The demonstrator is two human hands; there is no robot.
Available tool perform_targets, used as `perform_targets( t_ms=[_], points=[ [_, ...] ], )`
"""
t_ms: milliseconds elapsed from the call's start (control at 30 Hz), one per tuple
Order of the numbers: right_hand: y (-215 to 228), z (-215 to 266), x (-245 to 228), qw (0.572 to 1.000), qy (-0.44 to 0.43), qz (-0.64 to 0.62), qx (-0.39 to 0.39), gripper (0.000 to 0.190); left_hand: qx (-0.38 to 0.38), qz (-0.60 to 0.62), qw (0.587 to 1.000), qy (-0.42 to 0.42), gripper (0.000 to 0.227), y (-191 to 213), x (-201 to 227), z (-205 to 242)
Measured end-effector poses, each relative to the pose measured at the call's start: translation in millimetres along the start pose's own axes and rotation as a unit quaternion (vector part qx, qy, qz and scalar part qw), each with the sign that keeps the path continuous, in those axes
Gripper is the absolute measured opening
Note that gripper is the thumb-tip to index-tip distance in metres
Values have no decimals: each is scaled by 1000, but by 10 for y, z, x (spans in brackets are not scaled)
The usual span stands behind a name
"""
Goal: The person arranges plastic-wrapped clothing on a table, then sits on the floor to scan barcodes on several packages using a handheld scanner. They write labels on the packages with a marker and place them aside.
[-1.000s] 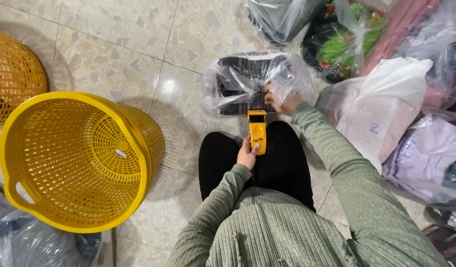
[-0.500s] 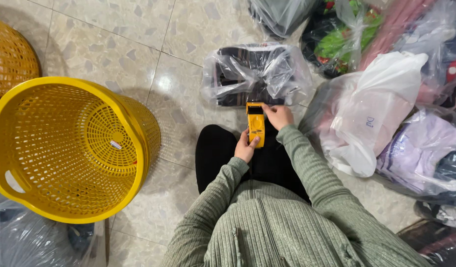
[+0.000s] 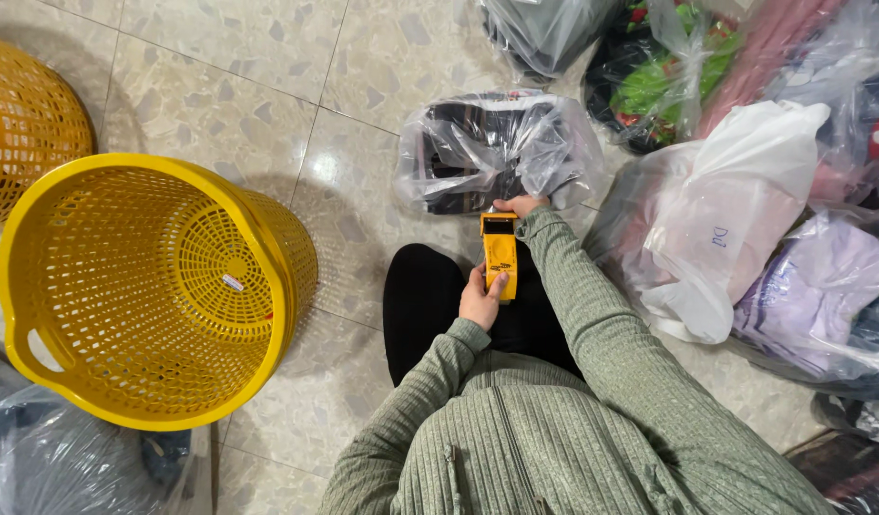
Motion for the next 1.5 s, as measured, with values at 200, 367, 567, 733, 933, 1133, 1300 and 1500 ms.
perform_targets(
  t_ms=[200, 367, 567, 733, 933, 1133, 1300, 1500],
  points=[
    [238, 226, -443, 955, 192, 134, 180, 46, -1, -75, 997, -14, 69, -17, -92, 128],
    [252, 334, -115, 982, 93, 78, 143, 46, -17, -66, 998, -12, 76, 13, -100, 310],
    [176, 449, -174, 973, 160, 109, 122, 33, -19, -221, 975, 7, 77, 61, 182, 246],
    [121, 510, -142, 949, 195, 141, 201, 31, 64, -330, 940, -56, 82, 16, 405, 26],
    [66, 522, -171, 918, 288, 119, 246, 30, 42, -444, 893, -58, 80, -188, 315, -364],
    [69, 413, -241, 904, 323, 150, 238, 27, 66, -434, 897, -46, 78, 190, 389, -141],
    [57, 164, 38, 966, 156, 83, 188, 39, 109, -377, 917, -75, 73, 615, 756, 228],
    [162, -28, 48, 970, 50, 129, 198, 54, 81, -357, 928, -63, 73, 739, 888, 472]
  ],
)
Point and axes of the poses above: each hand's wrist, its own z-axis away from the middle knuckle, its own y-axis out of the back of the hand, x = y × z, the point moved 10 cm from there along -z, towards the middle knuckle, and after that the axes turned 10 degrees about -z, right-handed, at the moved point
